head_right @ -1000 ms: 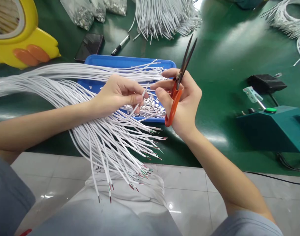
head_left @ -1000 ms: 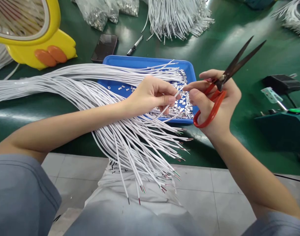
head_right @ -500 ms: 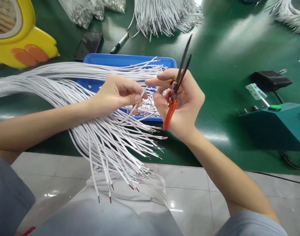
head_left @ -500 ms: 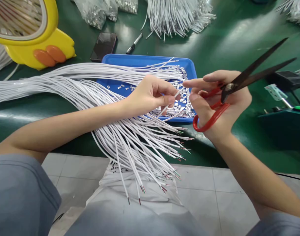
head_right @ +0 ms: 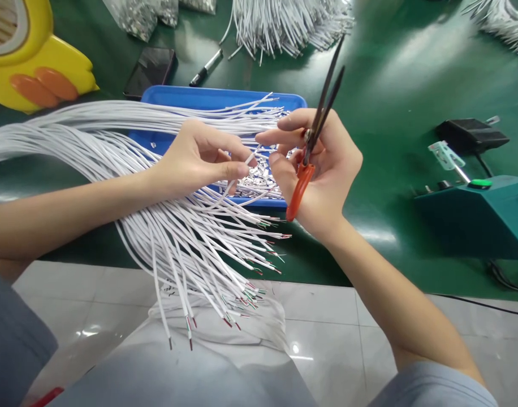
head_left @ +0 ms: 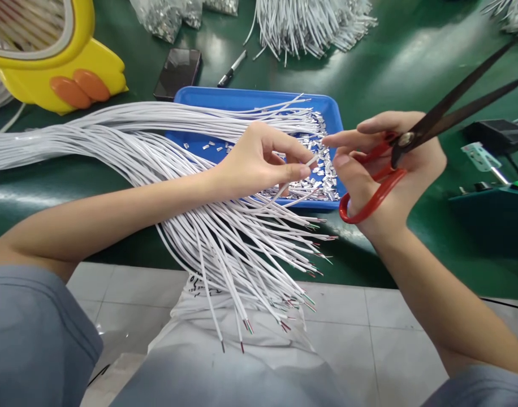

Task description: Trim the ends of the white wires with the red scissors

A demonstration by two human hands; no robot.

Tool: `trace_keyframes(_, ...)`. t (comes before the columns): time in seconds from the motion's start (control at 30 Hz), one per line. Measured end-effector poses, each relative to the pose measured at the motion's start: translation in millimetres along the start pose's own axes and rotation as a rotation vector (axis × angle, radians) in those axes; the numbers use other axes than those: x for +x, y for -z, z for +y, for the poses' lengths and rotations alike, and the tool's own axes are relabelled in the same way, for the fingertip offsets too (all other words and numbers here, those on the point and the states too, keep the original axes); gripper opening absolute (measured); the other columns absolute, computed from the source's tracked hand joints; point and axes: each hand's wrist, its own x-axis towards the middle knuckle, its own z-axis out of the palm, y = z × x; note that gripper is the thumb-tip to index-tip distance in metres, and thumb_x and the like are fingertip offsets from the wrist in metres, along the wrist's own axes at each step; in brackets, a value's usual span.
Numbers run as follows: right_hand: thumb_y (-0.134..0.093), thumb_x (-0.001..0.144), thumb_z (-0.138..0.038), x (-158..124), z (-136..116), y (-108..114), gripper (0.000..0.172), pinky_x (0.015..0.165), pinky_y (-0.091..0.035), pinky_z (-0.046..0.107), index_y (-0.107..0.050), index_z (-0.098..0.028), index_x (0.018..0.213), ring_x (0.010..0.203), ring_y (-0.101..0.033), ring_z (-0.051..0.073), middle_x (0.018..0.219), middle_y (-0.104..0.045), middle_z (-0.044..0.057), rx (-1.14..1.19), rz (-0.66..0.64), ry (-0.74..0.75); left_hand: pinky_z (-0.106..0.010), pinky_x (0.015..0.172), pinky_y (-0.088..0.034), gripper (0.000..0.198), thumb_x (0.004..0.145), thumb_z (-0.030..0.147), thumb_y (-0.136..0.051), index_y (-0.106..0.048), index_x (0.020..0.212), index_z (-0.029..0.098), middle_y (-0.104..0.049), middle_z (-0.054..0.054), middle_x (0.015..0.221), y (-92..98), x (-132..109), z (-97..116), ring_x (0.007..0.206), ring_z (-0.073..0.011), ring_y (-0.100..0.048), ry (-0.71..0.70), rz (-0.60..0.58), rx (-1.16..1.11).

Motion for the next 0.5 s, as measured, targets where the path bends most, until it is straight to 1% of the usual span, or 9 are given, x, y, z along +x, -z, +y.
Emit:
trace_keyframes(0.1,-0.069,0.08,-0.037,2.0,-2.4,-0.8,0.02,0.065,-0.053,0.032,-0.058,-0.031,0.096,0.085,-0.07,0.019,0.085,-0.068,-0.003,0.038,0.025,0.08,-0.018,0.044,-0.047,0.008,0.07,0.016,-0.076,-0.07,0.069,0.011,-0.061,0.001,0.059,-0.6,-0.4,0.9,0.049,-0.0071,-0.057,-0.011,0.022,0.008)
trace_keyframes(0.2,-0.069,0.079,-0.03,3.2,-5.3,-1.4,0.017,0.059,-0.049,0.03,-0.06,-0.031,0.093,0.071,-0.068,0.015,0.081,-0.071,-0.004,0.082,0.042,0.141,-0.019,0.044,-0.048,0.006,0.072,0.012,-0.074,-0.069,0.068,0.011,-0.062,0.001,0.06,-0.5,-0.6,0.0,0.047,-0.0063,-0.055,-0.031,0.035,0.018)
trace_keyframes(0.33,-0.067,0.079,-0.021,3.7,-8.0,-0.7,0.018,0.057,-0.048,0.029,-0.061,-0.031,0.094,0.067,-0.067,0.013,0.082,-0.073,-0.005,0.129,0.029,0.151,-0.02,0.045,-0.048,0.005,0.073,0.012,-0.071,-0.068,0.07,0.011,-0.062,0.001,0.06,0.6,-0.5,-1.9,0.047,-0.0066,-0.054,-0.051,0.049,0.039)
trace_keyframes(0.43,-0.067,0.08,-0.02,3.9,-8.5,0.0,0.019,0.058,-0.049,0.029,-0.061,-0.031,0.094,0.067,-0.066,0.013,0.081,-0.072,-0.005,0.128,0.016,0.149,-0.02,0.047,-0.048,0.007,0.073,0.013,-0.072,-0.066,0.069,0.011,-0.062,0.0,0.061,1.5,-0.8,-1.9,0.05,-0.0065,-0.054,-0.05,0.07,0.071)
trace_keyframes(0.5,-0.067,0.08,-0.022,3.5,-8.0,-0.1,0.018,0.059,-0.05,0.029,-0.06,-0.031,0.093,0.069,-0.067,0.014,0.081,-0.072,-0.004,0.114,0.016,0.142,-0.02,0.049,-0.047,0.009,0.072,0.012,-0.073,-0.065,0.068,0.01,-0.062,-0.001,0.061,1.7,-1.0,-1.9,0.053,-0.0067,-0.055,-0.056,0.092,0.09)
